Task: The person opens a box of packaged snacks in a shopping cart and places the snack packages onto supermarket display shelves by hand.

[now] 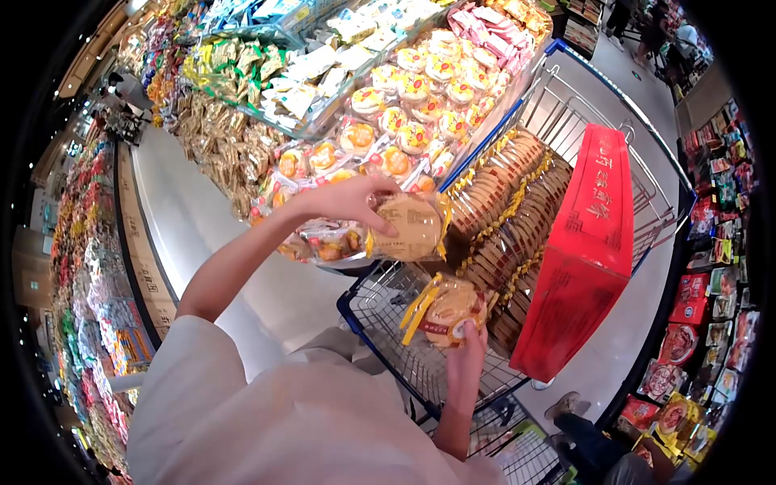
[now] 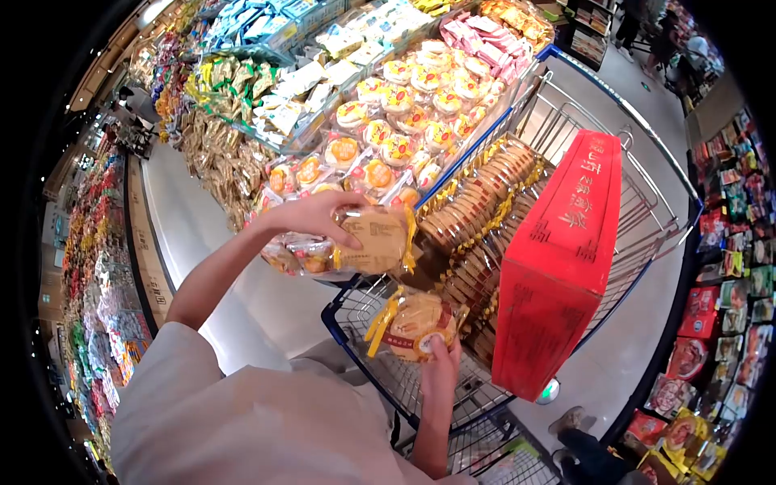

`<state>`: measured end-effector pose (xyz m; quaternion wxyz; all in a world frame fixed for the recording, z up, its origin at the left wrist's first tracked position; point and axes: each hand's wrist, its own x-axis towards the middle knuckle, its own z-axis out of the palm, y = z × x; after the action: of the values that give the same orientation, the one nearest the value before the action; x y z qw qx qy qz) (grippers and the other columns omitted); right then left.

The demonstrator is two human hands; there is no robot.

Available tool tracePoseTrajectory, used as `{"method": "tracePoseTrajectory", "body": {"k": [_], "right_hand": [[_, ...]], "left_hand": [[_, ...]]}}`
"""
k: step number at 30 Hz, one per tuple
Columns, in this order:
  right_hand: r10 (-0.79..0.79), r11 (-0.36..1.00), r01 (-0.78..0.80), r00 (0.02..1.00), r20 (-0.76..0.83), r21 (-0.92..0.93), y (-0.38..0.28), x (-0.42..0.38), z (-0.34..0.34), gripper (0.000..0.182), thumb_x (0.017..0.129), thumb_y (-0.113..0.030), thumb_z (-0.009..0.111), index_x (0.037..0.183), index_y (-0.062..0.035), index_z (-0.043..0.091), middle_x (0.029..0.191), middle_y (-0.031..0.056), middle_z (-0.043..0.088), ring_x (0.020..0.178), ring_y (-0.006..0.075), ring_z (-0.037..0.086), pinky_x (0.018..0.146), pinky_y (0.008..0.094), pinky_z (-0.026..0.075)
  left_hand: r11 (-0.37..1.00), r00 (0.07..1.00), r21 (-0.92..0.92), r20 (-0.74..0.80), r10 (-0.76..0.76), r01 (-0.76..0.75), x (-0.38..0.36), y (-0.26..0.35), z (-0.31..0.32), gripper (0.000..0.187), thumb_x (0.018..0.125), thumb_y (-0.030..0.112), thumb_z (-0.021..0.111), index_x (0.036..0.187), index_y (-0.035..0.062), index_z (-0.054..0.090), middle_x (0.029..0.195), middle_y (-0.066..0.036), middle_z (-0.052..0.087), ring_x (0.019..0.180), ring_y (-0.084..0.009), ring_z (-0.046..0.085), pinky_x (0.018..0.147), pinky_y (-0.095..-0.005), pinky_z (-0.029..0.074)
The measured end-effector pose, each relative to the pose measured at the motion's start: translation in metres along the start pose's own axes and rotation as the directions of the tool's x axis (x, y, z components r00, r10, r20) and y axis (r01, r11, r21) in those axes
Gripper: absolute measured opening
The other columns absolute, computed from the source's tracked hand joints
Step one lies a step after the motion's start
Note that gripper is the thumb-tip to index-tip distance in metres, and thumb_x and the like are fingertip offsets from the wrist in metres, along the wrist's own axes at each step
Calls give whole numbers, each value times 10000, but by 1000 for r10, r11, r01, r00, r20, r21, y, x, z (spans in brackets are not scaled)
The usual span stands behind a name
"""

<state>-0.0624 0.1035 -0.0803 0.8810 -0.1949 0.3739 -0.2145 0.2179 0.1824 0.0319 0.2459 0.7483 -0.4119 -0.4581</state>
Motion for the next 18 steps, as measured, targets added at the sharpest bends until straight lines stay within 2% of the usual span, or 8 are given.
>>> {"method": "tracePoseTrajectory", "body": {"k": [2,3,8,10,12,14,15,18], "right_hand": [[10,1000,-10,998,-62,5,-2,-3,8,439,798,-10,494,1214,-6,354,1136,99,472,1024,203,480,901,340,371],[12,1000,-12,999,-38,-6,-3,-3,12,436,801,-14,496,1214,-9,356,1136,97,473,1020,198,483,899,336,373],[-44,994,52,995,85,-96,-5,-4,35,412,804,-23,501,1195,5,376,1117,95,486,1004,181,490,878,321,382],[-40,989,58,991,128,-138,-3,-5,45,412,801,-35,511,1188,13,379,1109,95,492,1003,180,492,877,326,381],[-45,980,69,990,131,-187,2,-5,56,401,823,-88,489,1198,-6,374,1112,99,487,1015,193,489,875,345,388],[-38,973,72,987,158,-218,10,-4,69,397,830,-107,482,1198,-3,374,1111,101,489,1008,193,493,875,346,389],[-39,968,81,983,178,-236,15,-3,76,394,838,-125,474,1199,-1,375,1109,103,492,1002,194,498,875,348,391],[47,986,-2,962,267,-167,32,0,100,385,839,-133,476,1182,17,389,1110,109,496,1013,200,495,884,331,382]], "left_hand": [[998,994,-52,-99,36,-41,-10,-2,2,606,608,282,741,1100,37,488,1006,-65,548,956,-167,496,843,-270,374],[996,994,-86,-99,-39,31,-16,-5,1,612,612,258,741,1118,31,481,1028,-49,533,982,-150,477,863,-266,359],[975,977,-214,-211,13,-59,-48,-35,-1,610,643,255,718,1152,31,468,1051,-55,529,988,-147,484,851,-253,368],[889,957,-452,-281,-67,-70,-65,-54,-2,588,651,230,707,1152,29,472,1061,-52,524,996,-139,481,863,-266,366],[834,950,-538,-307,-65,-117,-83,-77,-1,639,666,208,689,1211,35,406,1122,-52,496,1030,-140,472,890,-281,361],[579,918,-777,-380,-116,-248,-107,-93,6,710,677,214,677,1263,36,316,1179,-56,463,1065,-155,461,916,-296,357],[482,929,-841,-347,-129,-247,-121,-103,6,787,663,212,688,1292,40,248,1223,-63,432,1101,-172,445,929,-314,361],[352,934,-876,-357,-18,-328,-151,-149,15,801,640,211,708,1285,34,267,1226,-69,432,1107,-181,443,920,-328,373]]}}
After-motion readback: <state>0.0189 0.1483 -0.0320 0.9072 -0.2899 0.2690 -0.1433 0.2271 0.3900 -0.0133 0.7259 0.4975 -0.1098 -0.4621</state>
